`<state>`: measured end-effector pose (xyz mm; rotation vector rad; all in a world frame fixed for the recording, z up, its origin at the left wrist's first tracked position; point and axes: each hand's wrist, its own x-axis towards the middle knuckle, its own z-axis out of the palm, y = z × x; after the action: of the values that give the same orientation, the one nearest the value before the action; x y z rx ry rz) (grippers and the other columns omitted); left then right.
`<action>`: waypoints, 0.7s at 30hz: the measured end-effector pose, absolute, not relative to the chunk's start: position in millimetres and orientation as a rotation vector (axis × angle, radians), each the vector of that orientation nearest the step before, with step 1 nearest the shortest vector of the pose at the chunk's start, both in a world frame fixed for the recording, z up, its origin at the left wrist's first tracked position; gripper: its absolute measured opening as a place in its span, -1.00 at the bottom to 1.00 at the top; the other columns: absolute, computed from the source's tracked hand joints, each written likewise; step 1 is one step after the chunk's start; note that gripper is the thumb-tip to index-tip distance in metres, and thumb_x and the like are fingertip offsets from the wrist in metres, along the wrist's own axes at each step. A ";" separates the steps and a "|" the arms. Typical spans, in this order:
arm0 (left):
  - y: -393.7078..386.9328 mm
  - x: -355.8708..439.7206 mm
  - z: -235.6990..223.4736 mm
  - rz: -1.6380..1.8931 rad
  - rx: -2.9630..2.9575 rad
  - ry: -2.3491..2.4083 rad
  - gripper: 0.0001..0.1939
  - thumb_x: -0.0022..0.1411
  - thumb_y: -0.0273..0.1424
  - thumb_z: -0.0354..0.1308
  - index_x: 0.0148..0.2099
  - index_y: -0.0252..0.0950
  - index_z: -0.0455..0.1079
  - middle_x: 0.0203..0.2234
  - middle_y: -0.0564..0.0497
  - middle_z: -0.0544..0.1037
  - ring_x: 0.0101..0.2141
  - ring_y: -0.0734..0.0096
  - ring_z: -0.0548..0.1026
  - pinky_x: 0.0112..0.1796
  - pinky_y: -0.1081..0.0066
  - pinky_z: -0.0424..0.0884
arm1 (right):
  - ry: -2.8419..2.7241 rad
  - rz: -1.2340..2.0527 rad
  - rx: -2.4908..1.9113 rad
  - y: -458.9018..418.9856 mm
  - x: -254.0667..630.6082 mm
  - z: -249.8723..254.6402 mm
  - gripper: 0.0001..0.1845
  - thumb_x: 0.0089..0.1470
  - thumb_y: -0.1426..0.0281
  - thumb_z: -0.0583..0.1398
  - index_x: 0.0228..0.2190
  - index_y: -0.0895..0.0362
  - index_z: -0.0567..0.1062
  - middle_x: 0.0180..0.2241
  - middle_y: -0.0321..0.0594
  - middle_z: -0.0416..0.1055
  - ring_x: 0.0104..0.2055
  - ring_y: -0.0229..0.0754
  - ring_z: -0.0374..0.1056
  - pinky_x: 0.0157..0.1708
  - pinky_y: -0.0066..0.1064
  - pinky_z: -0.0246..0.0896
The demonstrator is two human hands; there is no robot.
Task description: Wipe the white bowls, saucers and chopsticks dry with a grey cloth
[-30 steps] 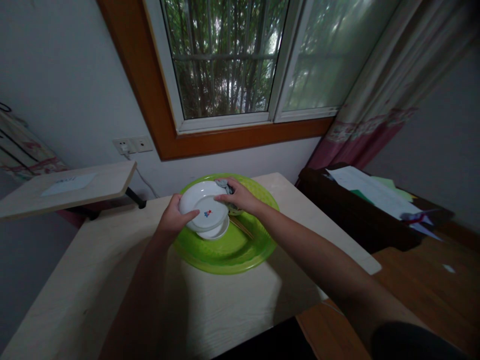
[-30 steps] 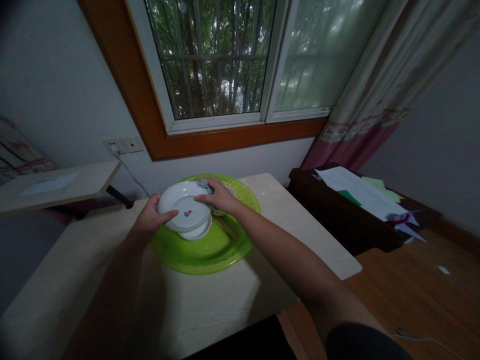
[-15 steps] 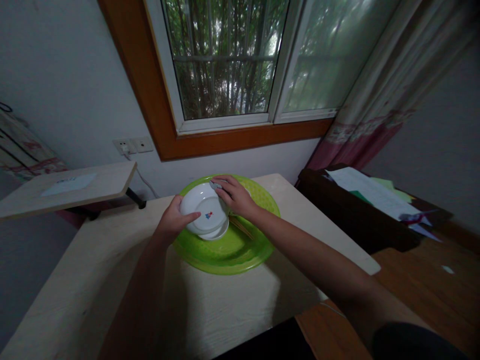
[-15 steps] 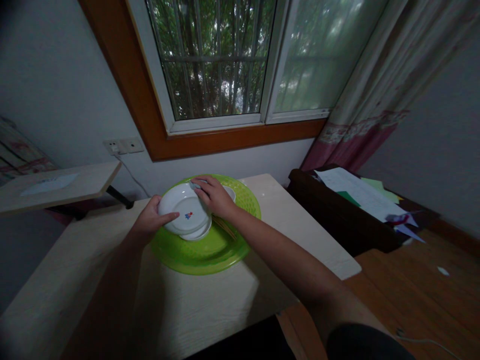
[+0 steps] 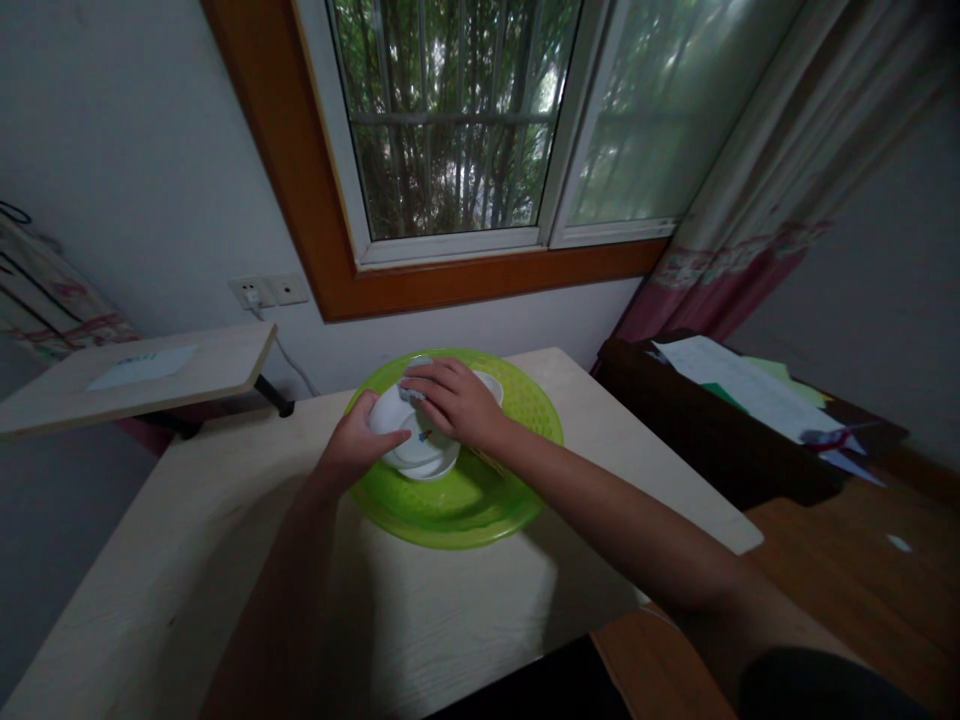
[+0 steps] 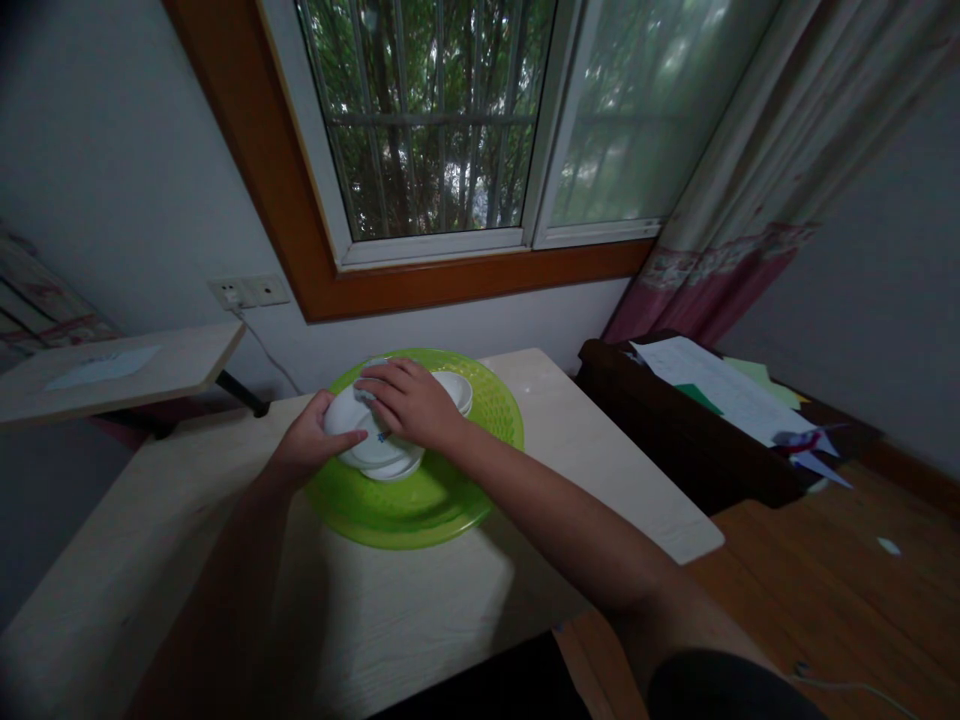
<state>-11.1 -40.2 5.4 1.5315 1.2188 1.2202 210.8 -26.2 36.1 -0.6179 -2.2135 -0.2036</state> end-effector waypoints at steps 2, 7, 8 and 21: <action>-40.6 -11.3 5.8 1.150 1.611 1.262 -0.46 -0.18 -0.28 0.51 -0.19 -0.27 0.35 -0.35 0.02 0.48 -0.31 0.24 0.45 -0.29 0.34 0.36 | -2.121 -0.168 -0.683 -22.6 216.2 35.7 -0.70 0.34 0.36 0.10 0.03 0.11 0.52 0.04 -0.06 0.49 0.07 -0.03 0.34 0.13 -0.08 0.27; -40.0 -12.9 5.4 1.079 1.680 1.301 -0.44 -0.12 -0.21 0.47 -0.14 -0.26 0.30 -0.31 0.01 0.49 -0.29 0.21 0.46 -0.28 0.33 0.37 | -1.996 -0.081 -0.846 -13.5 230.3 30.2 -0.73 0.34 0.36 0.08 -0.10 0.14 0.55 -0.13 -0.04 0.53 -0.05 -0.02 0.37 0.02 -0.09 0.30; -39.9 -13.2 5.2 1.077 1.693 1.302 -0.44 -0.12 -0.20 0.47 -0.14 -0.26 0.30 -0.31 0.01 0.48 -0.29 0.22 0.46 -0.28 0.33 0.36 | -1.996 -0.080 -0.848 -12.7 231.2 29.3 -0.73 0.34 0.36 0.08 -0.10 0.14 0.55 -0.13 -0.04 0.53 -0.05 -0.02 0.37 0.01 -0.10 0.30; -39.3 -13.7 4.5 1.067 1.751 1.318 -0.48 -0.09 -0.18 0.45 -0.18 -0.25 0.29 -0.33 0.02 0.46 -0.30 0.24 0.45 -0.29 0.32 0.37 | -2.197 -0.165 -0.607 -18.8 210.9 35.5 -0.66 0.33 0.38 0.11 0.09 0.07 0.47 0.10 -0.07 0.45 0.13 -0.01 0.30 0.14 -0.02 0.22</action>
<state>-13.7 -39.3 4.5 1.7514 1.3180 1.0672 210.9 -18.8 35.5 -0.6074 -2.1966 -0.1648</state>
